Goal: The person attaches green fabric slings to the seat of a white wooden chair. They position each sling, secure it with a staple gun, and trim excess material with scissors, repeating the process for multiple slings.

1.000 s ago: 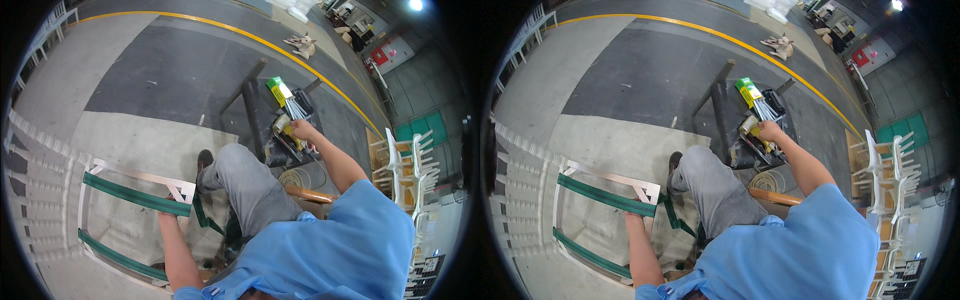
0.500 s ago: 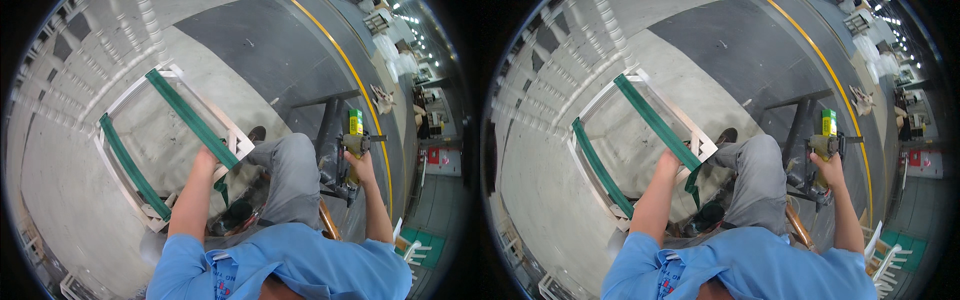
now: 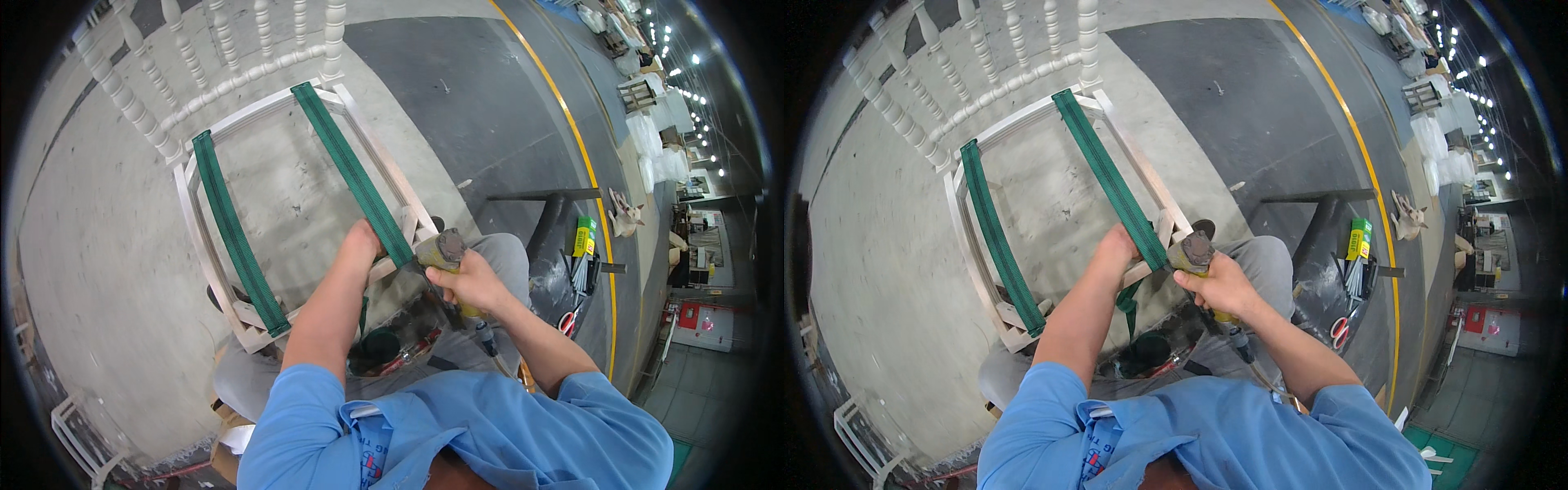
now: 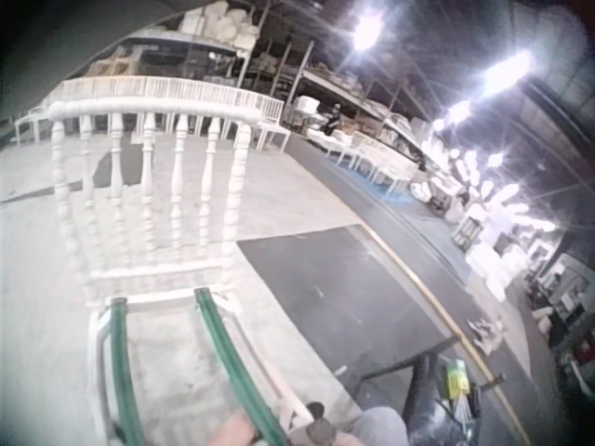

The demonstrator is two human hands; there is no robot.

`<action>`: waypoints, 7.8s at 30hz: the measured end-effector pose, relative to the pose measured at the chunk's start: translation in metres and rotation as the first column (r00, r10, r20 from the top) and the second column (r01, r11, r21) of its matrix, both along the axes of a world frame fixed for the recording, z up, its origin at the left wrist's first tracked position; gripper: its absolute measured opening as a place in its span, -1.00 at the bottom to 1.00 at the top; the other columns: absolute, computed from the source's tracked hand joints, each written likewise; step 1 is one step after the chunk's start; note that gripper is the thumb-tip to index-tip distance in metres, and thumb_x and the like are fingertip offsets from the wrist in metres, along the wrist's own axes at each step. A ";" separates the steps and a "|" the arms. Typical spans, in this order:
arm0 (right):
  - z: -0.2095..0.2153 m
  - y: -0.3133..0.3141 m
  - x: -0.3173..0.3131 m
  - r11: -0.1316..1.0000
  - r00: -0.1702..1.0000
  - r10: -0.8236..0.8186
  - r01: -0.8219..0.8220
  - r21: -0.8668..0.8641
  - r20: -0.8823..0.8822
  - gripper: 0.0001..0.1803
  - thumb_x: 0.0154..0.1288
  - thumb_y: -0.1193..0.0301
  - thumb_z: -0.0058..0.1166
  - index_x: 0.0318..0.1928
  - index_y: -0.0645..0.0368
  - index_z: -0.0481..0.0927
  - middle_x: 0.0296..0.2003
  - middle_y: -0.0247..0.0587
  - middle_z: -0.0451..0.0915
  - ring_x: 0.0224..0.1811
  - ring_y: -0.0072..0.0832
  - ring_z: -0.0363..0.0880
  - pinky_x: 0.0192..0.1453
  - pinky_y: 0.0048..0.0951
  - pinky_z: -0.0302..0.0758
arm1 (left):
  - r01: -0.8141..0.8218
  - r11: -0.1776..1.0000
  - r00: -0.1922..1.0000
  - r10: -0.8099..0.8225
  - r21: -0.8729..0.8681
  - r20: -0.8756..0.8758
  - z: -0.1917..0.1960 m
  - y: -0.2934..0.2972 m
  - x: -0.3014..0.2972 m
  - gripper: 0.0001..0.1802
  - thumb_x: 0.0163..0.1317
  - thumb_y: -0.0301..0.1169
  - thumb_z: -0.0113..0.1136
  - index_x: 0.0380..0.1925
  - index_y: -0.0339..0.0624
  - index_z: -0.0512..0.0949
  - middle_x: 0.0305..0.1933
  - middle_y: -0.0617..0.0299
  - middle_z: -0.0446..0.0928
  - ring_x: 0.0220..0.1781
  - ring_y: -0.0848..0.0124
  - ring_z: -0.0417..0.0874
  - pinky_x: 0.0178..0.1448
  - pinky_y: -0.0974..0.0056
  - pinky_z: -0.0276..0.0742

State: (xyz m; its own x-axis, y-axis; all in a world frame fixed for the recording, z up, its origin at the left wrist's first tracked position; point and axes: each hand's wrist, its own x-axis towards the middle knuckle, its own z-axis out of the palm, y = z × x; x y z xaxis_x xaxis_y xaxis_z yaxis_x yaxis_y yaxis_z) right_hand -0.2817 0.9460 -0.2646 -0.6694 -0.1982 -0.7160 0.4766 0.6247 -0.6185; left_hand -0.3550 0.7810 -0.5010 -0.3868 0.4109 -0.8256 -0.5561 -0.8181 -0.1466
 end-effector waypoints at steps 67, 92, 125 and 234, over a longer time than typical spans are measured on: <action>0.061 0.079 0.026 0.958 0.984 -0.071 0.021 -0.284 -0.166 -0.67 0.44 0.25 0.33 -0.04 0.26 0.60 -0.40 -0.39 0.60 -0.56 -0.65 0.51 -0.54 -0.54 0.44 | -0.155 0.254 0.481 -0.825 -0.955 -0.298 0.065 0.062 0.177 -0.66 0.37 -0.31 0.36 0.06 -0.23 0.67 0.32 0.13 0.53 0.31 0.28 0.52 0.41 0.20 0.37; -0.010 0.001 -0.010 0.997 0.996 0.078 -0.079 -0.022 -0.046 -0.53 0.37 0.20 0.37 0.07 0.29 0.56 -0.37 -0.27 0.64 -0.61 -0.55 0.53 -0.56 -0.42 0.49 | 0.028 0.829 0.829 -0.332 -0.559 -0.451 0.142 -0.034 0.086 -0.69 0.49 -0.27 0.04 -0.02 -0.31 0.55 -0.07 0.05 0.78 -0.47 0.48 0.62 -0.58 0.34 0.34; 0.126 0.260 0.001 0.869 0.817 -0.494 0.458 -0.187 -0.297 -0.57 0.44 0.21 0.32 0.10 0.23 0.54 -0.26 -0.30 0.61 -0.45 -0.53 0.62 -0.36 -0.43 0.59 | -0.286 -0.172 0.429 -0.903 -0.943 0.035 0.144 0.017 0.155 -0.65 0.40 -0.27 0.18 0.05 -0.28 0.58 -0.08 -0.18 0.68 0.03 -0.22 0.66 0.08 -0.04 0.55; -0.016 0.046 0.014 0.800 0.914 0.065 -0.288 -0.527 -0.400 -0.66 0.45 0.42 0.24 0.16 0.26 0.63 -0.04 -0.25 0.73 0.02 -0.51 0.66 0.11 -0.43 0.58 | -0.416 0.400 0.801 -0.264 -0.816 -0.538 0.196 0.014 0.170 -0.70 0.53 -0.22 0.17 -0.10 -0.25 0.66 -0.33 0.33 0.61 -0.26 0.51 0.55 -0.11 0.34 0.48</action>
